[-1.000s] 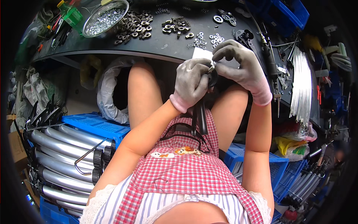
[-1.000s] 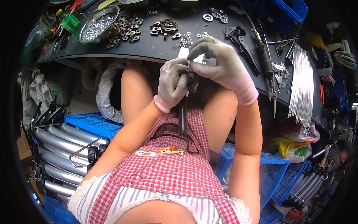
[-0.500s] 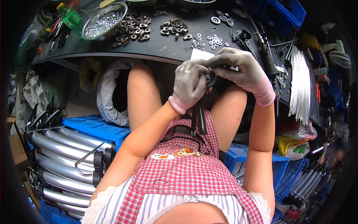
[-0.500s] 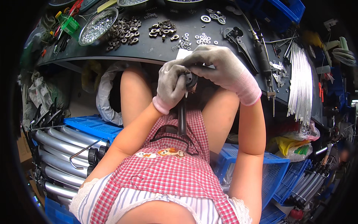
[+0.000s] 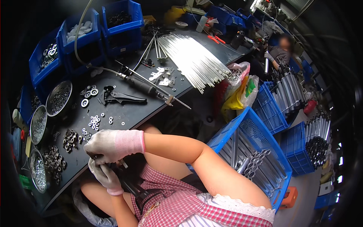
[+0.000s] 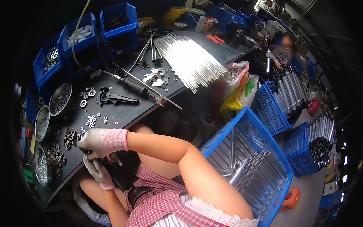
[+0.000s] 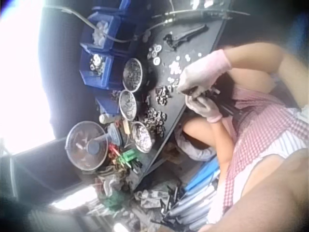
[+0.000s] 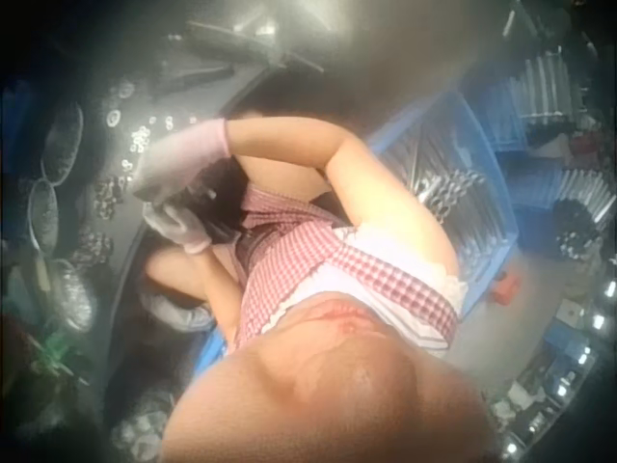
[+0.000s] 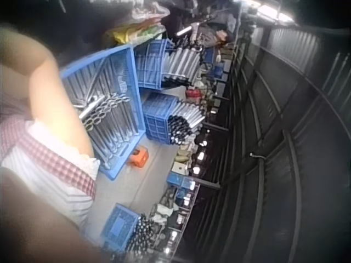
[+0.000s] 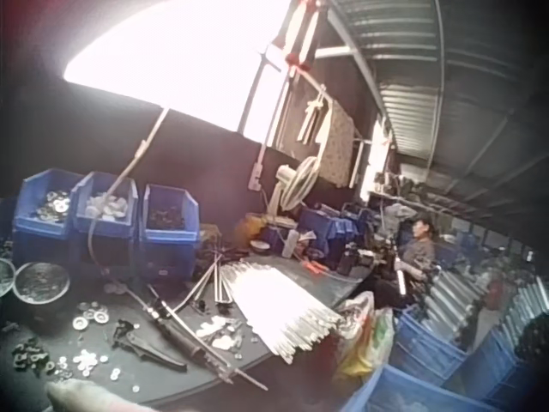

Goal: Assembling various mechanical components including tubes, washers, and metal brackets using hand tools and pneumatic equipment.

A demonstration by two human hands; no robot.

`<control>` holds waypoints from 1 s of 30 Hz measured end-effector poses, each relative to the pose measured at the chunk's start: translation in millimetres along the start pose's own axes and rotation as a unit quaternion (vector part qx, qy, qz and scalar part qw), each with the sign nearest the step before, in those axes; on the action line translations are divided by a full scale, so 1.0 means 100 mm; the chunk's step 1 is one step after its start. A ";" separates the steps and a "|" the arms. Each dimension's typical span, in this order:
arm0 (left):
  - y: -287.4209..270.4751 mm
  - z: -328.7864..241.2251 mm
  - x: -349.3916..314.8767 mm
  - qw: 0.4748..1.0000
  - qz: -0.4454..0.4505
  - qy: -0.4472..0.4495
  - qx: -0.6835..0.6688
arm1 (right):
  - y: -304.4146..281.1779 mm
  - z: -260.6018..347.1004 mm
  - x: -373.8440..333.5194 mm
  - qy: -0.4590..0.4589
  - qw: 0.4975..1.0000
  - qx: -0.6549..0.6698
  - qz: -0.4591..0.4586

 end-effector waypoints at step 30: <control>0.02 -0.02 0.01 0.992 0.025 -0.057 -0.106 | 0.20 -0.07 -0.24 -0.021 0.951 0.138 -0.275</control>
Point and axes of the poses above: each hand's wrist, its own x-axis towards the middle knuckle, its own y-axis out of the palm, z = x × y, the point moved 6 cm from there along x, towards the middle knuckle, and after that the axes turned 13 degrees about -y, right-handed, at the moved point
